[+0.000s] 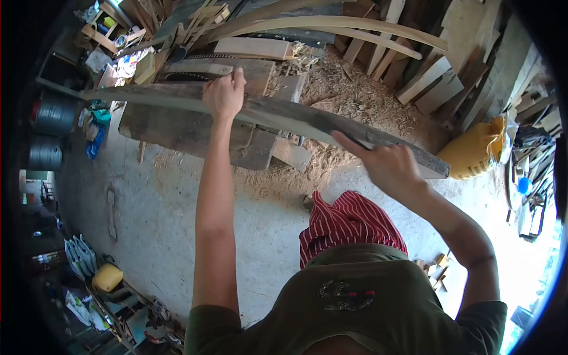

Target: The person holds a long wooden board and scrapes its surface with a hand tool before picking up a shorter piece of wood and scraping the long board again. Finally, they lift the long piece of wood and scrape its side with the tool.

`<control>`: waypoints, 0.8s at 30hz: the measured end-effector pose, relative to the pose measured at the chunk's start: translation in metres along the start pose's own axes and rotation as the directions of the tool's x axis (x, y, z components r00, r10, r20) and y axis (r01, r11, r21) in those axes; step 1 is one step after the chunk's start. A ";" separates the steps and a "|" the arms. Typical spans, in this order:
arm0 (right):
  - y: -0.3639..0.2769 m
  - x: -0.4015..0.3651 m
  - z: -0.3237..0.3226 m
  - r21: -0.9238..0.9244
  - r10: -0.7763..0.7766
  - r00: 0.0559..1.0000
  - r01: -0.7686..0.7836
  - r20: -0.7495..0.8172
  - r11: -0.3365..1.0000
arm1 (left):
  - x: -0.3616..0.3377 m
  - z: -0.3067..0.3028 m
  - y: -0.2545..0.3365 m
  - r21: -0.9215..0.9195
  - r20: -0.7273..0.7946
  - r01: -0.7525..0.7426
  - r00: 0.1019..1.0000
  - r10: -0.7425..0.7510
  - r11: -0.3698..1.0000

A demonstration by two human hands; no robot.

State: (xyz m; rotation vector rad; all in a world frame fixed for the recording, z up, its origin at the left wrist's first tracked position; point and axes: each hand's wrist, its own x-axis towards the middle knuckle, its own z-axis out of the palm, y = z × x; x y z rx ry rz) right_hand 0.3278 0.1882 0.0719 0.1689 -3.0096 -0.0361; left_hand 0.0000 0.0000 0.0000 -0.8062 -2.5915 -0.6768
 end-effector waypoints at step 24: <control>0.026 0.007 -0.034 0.042 0.020 0.925 -0.039 0.378 0.998 | 0.014 -0.018 0.055 0.055 0.361 0.302 0.883 -0.301 0.952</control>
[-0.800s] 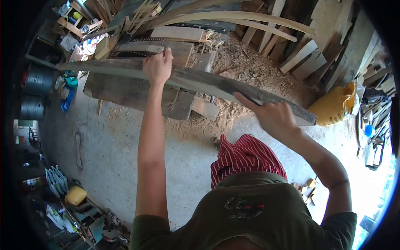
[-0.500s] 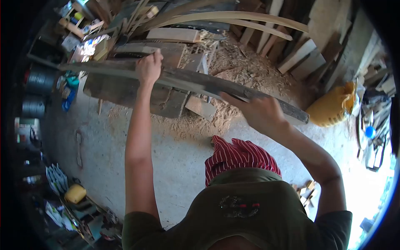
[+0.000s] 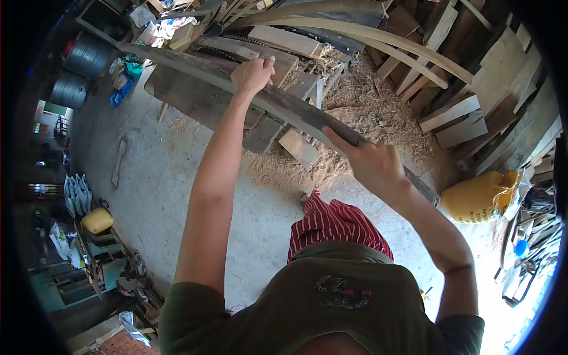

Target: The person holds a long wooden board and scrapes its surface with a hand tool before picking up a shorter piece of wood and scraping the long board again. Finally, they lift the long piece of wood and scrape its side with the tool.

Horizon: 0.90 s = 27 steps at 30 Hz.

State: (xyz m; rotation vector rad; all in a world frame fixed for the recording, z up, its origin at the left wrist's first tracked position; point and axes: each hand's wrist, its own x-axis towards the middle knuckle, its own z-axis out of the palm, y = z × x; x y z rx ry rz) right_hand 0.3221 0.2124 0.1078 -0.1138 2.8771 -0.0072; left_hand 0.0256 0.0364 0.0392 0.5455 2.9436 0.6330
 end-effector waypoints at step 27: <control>0.021 0.039 -0.020 0.244 -0.068 0.985 0.028 0.157 0.969 | -0.009 0.004 0.004 -0.018 -0.167 0.019 0.986 -0.021 1.000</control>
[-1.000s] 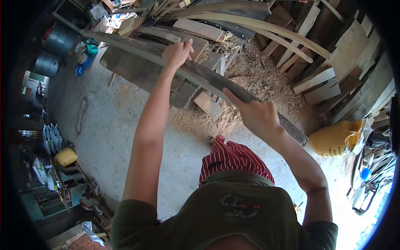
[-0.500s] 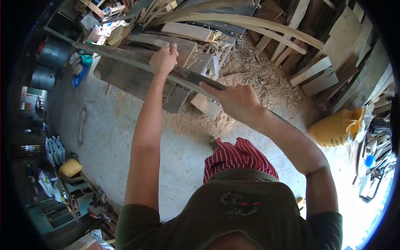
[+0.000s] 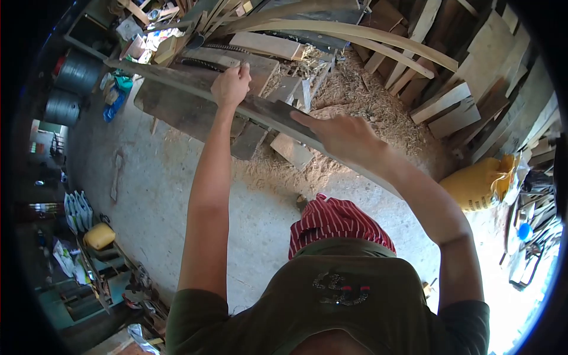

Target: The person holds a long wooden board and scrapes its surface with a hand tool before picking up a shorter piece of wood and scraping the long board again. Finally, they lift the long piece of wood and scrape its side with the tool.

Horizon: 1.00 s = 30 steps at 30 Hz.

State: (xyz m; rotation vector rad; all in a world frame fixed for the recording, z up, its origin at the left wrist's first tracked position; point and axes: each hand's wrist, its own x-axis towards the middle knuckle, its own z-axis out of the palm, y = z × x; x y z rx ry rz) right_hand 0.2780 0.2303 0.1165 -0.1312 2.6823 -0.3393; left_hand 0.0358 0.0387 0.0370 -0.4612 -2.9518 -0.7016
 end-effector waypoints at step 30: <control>0.003 0.046 0.019 -0.139 -0.172 0.958 0.142 -0.231 0.980 | 0.004 0.016 -0.010 -0.183 -0.195 -0.018 0.981 -0.018 0.983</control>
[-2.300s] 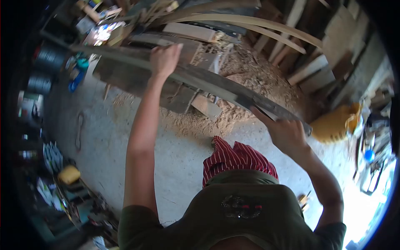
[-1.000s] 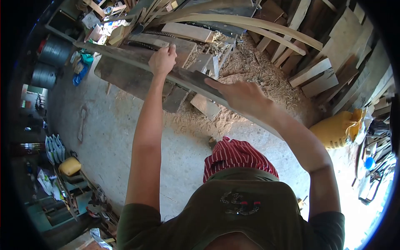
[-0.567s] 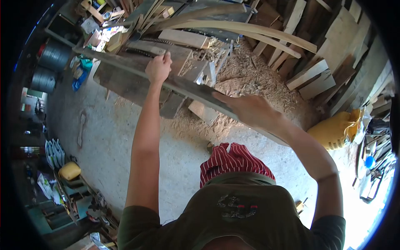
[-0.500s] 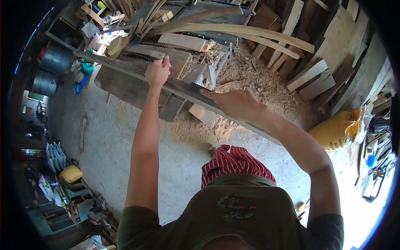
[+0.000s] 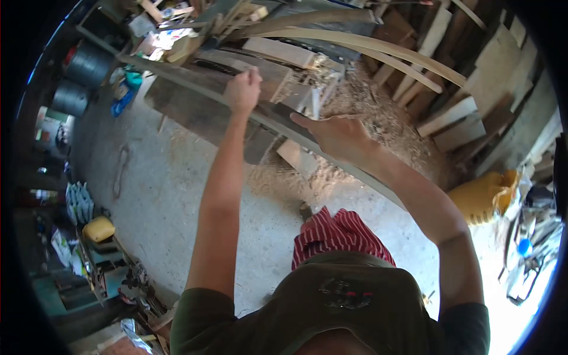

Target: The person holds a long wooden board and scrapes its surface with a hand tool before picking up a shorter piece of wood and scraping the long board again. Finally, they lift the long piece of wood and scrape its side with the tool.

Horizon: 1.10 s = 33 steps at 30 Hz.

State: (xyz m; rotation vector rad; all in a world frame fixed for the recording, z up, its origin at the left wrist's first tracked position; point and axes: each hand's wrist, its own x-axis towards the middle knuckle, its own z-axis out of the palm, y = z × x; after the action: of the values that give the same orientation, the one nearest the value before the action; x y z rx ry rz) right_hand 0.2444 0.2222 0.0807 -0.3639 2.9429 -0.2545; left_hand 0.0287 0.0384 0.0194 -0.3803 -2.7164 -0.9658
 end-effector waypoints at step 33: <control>-0.064 -0.012 -0.019 -0.211 0.174 0.971 -0.138 0.163 0.968 | 0.000 -0.013 -0.010 -0.111 0.044 -0.111 0.992 0.117 0.988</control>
State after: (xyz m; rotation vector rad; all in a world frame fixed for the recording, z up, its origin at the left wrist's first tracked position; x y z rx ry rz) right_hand 0.2665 0.1670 0.1125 -0.1667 2.8032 0.0898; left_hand 0.0272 0.0228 0.0233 -0.5815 -2.6597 -1.0888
